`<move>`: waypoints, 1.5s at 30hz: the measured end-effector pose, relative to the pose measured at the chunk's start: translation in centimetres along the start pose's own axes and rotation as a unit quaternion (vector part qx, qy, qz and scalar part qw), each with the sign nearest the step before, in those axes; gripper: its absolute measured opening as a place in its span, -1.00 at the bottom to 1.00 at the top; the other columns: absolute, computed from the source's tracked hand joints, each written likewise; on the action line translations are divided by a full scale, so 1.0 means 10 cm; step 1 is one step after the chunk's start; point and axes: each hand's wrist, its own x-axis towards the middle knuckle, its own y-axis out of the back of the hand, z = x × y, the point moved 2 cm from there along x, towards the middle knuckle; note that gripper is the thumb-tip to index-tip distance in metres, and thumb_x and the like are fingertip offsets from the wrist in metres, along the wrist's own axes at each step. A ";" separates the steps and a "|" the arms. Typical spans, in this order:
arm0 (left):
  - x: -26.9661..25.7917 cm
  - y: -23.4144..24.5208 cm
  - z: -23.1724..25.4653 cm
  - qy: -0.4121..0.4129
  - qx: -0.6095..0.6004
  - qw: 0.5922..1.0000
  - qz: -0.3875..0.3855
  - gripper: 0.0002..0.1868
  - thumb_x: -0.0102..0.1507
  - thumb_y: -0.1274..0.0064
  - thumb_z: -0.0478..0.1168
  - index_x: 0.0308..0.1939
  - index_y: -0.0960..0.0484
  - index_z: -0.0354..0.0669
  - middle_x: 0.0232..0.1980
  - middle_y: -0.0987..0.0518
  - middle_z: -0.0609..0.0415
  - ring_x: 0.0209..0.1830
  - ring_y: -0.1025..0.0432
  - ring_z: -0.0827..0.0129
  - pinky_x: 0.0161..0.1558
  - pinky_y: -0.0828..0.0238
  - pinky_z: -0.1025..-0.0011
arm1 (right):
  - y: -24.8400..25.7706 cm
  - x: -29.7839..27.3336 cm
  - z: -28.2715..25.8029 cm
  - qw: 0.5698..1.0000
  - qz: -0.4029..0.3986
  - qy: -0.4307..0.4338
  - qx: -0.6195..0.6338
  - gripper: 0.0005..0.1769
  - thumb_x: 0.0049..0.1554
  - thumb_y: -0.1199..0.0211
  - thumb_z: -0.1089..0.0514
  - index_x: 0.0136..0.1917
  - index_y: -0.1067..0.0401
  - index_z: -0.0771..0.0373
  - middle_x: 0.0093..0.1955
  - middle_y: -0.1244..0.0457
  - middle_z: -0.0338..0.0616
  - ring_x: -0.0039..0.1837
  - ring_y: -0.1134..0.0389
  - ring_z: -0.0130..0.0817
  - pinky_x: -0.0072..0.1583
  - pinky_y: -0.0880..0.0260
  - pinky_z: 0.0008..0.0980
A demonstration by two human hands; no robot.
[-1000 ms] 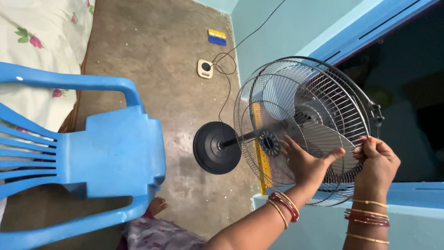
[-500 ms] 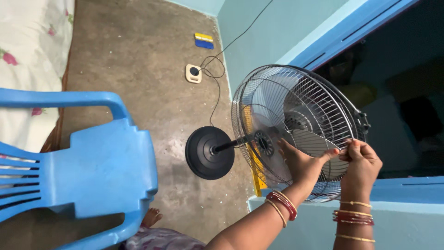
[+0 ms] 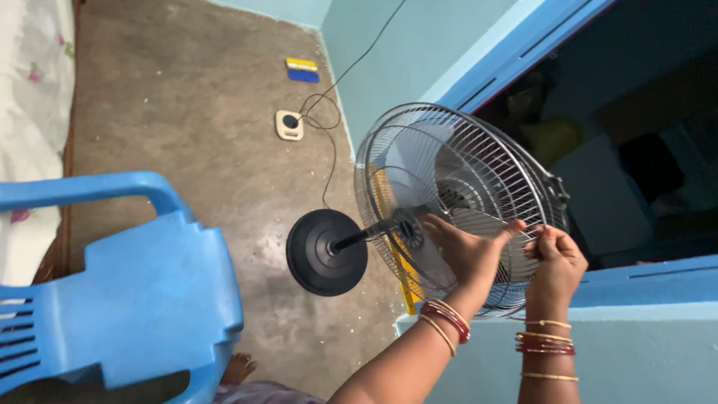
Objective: The person assembles a stand fan by attaching the rear grill, tightening a securing ring, placing the fan blade onto the motor shaft, and then fitting the front grill.
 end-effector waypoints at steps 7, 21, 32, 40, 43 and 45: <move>-0.04 0.03 0.17 0.047 -0.029 0.998 -0.005 0.73 -0.15 -0.46 0.36 0.52 0.49 -0.58 0.62 0.37 -0.53 0.65 0.39 -0.24 0.57 0.45 -0.02 | 0.04 0.01 0.02 1.000 -0.004 0.019 -0.007 -0.78 0.41 -0.16 0.20 0.02 -0.51 0.40 -0.22 -0.30 -0.23 -0.22 -0.26 -0.57 -0.12 -0.26 -0.61; -0.10 0.06 0.32 0.024 -0.036 0.999 0.022 0.49 -0.07 -0.47 0.19 0.56 0.27 -0.39 0.58 0.10 -0.36 0.62 0.21 -0.24 0.53 0.29 -0.11 | -0.18 -0.24 -0.27 0.927 -0.021 0.193 -0.321 -0.33 0.09 -0.48 0.13 0.42 -0.39 0.32 0.03 -0.17 -0.24 0.03 -0.20 -0.45 0.11 -0.31 -0.45; -0.14 -0.02 0.15 0.036 0.003 0.999 0.031 0.45 -0.04 -0.42 0.24 0.56 0.25 -0.34 0.56 0.08 -0.35 0.56 0.10 -0.27 0.48 0.08 -0.10 | -0.16 -0.27 -0.24 0.915 -0.029 0.210 -0.345 -0.15 -0.06 -0.56 0.12 0.45 -0.34 0.33 0.14 -0.22 -0.14 0.11 -0.24 -0.36 0.19 -0.33 -0.38; -0.16 -0.08 0.14 0.019 -0.022 0.999 0.025 0.45 -0.02 -0.45 0.23 0.57 0.26 -0.32 0.58 0.11 -0.35 0.62 0.20 -0.24 0.52 0.31 -0.17 | -0.10 -0.27 -0.29 0.882 -0.024 0.246 -0.400 -0.05 -0.10 -0.55 -0.08 0.50 -0.34 0.22 0.30 -0.11 -0.02 0.34 -0.13 -0.12 0.35 -0.24 -0.18; -0.15 -0.08 0.15 0.028 -0.023 0.999 0.024 0.45 -0.03 -0.44 0.23 0.57 0.25 -0.31 0.58 0.10 -0.33 0.61 0.19 -0.22 0.52 0.29 -0.15 | -0.11 -0.28 -0.32 0.844 0.005 0.240 -0.480 0.05 -0.18 -0.54 -0.22 0.52 -0.36 0.12 0.32 -0.11 0.00 0.36 -0.08 0.02 0.44 -0.09 0.04; -0.13 -0.08 0.15 0.022 -0.026 0.999 0.023 0.45 -0.03 -0.44 0.23 0.57 0.25 -0.33 0.58 0.08 -0.34 0.62 0.17 -0.21 0.52 0.29 -0.15 | -0.10 -0.29 -0.34 0.803 0.017 0.300 -0.514 0.03 -0.17 -0.52 -0.30 0.50 -0.36 0.05 0.55 -0.02 0.13 0.55 -0.01 0.18 0.51 0.05 0.17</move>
